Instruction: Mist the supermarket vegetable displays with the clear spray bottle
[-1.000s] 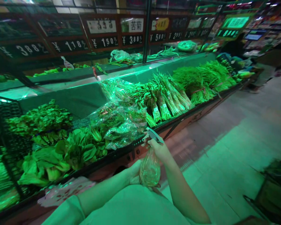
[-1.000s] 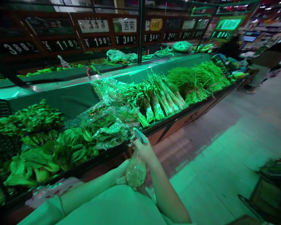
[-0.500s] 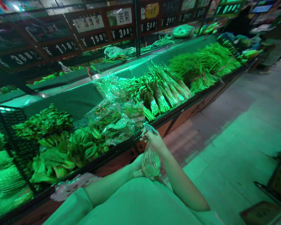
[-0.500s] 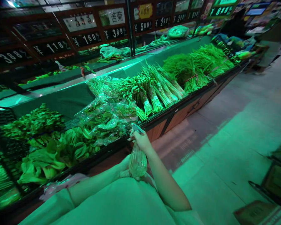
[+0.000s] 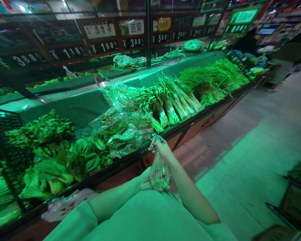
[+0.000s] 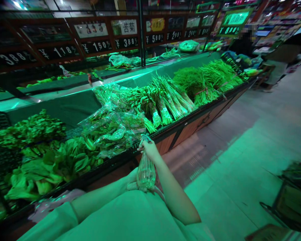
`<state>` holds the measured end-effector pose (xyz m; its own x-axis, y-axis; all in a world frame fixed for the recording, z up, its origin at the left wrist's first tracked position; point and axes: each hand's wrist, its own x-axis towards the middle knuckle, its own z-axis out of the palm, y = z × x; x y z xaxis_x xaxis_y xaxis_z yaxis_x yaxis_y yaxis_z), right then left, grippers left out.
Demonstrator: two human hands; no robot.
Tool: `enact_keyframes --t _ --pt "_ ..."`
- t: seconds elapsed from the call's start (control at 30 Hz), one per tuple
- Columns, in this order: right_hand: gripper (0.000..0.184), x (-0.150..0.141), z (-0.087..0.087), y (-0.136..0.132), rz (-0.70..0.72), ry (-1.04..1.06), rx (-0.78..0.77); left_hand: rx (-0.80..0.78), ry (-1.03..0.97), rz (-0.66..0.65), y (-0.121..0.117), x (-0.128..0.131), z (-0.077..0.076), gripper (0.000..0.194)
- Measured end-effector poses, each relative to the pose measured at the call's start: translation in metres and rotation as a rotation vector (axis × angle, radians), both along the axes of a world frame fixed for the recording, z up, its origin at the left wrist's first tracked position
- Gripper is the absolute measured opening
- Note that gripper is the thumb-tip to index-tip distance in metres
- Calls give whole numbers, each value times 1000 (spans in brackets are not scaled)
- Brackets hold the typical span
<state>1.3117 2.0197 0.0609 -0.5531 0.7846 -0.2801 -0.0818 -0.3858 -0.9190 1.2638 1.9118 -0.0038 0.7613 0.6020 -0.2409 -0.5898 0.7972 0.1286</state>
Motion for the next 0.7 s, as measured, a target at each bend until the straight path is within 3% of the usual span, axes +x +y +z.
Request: enact_keyframes --t 0.1,0.27,0.5,0.7 --pt "13 -6 -12 1 -12 -34 13 -85 -17 -1 -2 -2 -4 52" --pt "10 -6 -27 9 4 -53 60 -89 -60 20 -1 1 -14 54" --pt "15 -1 -23 19 67 -49 -60 -93 -52 4 8 3 -18 56" --pt "13 -2 -27 40 87 -68 -57 -119 24 5 24 2 -15 53"
